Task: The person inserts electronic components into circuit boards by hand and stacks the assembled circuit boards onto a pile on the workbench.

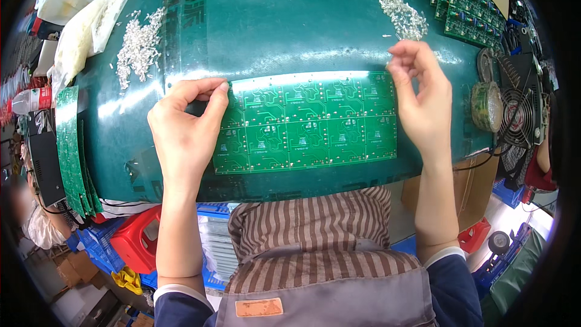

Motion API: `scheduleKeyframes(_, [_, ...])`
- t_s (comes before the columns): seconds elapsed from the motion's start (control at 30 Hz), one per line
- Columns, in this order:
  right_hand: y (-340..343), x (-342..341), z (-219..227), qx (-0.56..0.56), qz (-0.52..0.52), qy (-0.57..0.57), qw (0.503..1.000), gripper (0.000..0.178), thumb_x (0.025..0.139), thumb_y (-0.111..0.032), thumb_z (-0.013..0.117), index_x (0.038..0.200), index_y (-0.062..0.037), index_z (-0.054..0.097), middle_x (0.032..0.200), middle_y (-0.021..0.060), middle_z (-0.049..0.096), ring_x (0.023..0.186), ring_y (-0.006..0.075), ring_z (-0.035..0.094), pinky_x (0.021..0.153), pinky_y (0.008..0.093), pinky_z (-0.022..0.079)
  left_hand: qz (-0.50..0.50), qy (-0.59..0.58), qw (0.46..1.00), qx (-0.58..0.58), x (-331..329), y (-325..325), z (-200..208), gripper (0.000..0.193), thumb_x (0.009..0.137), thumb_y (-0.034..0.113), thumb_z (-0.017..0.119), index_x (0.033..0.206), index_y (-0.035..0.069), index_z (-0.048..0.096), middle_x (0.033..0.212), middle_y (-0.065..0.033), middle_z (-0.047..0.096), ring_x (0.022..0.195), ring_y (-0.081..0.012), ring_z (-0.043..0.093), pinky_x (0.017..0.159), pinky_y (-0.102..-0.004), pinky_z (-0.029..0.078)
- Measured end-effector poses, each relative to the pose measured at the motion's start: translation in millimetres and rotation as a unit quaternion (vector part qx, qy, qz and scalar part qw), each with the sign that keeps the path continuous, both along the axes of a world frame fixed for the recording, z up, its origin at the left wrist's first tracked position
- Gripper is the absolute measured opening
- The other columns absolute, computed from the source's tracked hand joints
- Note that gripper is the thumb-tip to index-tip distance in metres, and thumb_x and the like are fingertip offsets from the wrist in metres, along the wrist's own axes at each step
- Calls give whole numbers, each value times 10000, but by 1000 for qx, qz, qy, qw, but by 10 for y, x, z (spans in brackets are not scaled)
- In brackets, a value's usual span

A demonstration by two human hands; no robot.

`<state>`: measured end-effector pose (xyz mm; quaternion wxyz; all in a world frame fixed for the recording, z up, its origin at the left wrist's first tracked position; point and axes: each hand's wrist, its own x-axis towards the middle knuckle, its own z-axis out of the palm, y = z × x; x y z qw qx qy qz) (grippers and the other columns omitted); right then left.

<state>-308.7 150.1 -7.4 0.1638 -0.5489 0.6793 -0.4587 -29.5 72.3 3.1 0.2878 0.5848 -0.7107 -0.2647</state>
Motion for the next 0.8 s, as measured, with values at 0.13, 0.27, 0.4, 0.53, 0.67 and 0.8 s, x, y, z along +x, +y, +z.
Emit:
scheduleKeyframes(0.13, [144, 111, -56, 7, 2, -17, 1000, 48, 901, 6, 659, 948, -5, 661, 846, 62, 671, 716, 123, 598, 671, 257, 477, -5, -6, 1000, 7, -12, -7, 31, 150, 868, 82, 746, 957, -37, 756, 814, -57, 732, 755, -78, 617, 738, -240, 491])
scheduleKeyframes(0.27, [192, 153, -209, -44, -22, -5, 999, 40, 910, -7, 663, 949, -7, 658, 852, 68, 675, 715, 150, 618, 670, 267, 497, 1, -16, 1000, 6, -23, -16, 39, 166, 839, 111, 751, 950, -12, 764, 845, -127, 751, 766, -160, 707, 740, -288, 535])
scheduleKeyframes(0.4, [180, 165, -214, -57, -18, 22, 998, 40, 909, -3, 662, 949, -6, 656, 855, 74, 678, 720, 164, 630, 666, 271, 505, 9, -37, 999, 24, -42, -18, 82, 152, 839, 101, 745, 937, -14, 764, 840, -122, 754, 771, -157, 712, 741, -289, 536])
scheduleKeyframes(0.53, [174, 174, -176, -57, -19, 29, 998, 51, 893, 17, 663, 939, -3, 657, 851, 79, 675, 712, 165, 629, 658, 271, 505, 0, -38, 999, 19, -33, -24, 115, 146, 834, 94, 742, 933, -11, 767, 842, -125, 754, 761, -160, 714, 731, -291, 537])
scheduleKeyframes(0.67, [156, 150, -142, -57, -8, 13, 998, 60, 881, 36, 656, 931, 3, 654, 833, 78, 666, 691, 146, 614, 657, 262, 498, -83, -113, 989, -52, 19, -83, 141, 165, 842, 98, 741, 952, -23, 762, 832, -122, 748, 759, -141, 684, 733, -283, 521])
scheduleKeyframes(0.8, [138, 109, -136, -45, -4, -10, 999, 60, 880, 37, 653, 932, 7, 647, 817, 73, 660, 675, 133, 601, 653, 257, 493, -39, -87, 995, 14, -27, -85, 184, 170, 831, 108, 739, 938, -21, 765, 822, -146, 753, 723, -168, 706, 700, -295, 532])
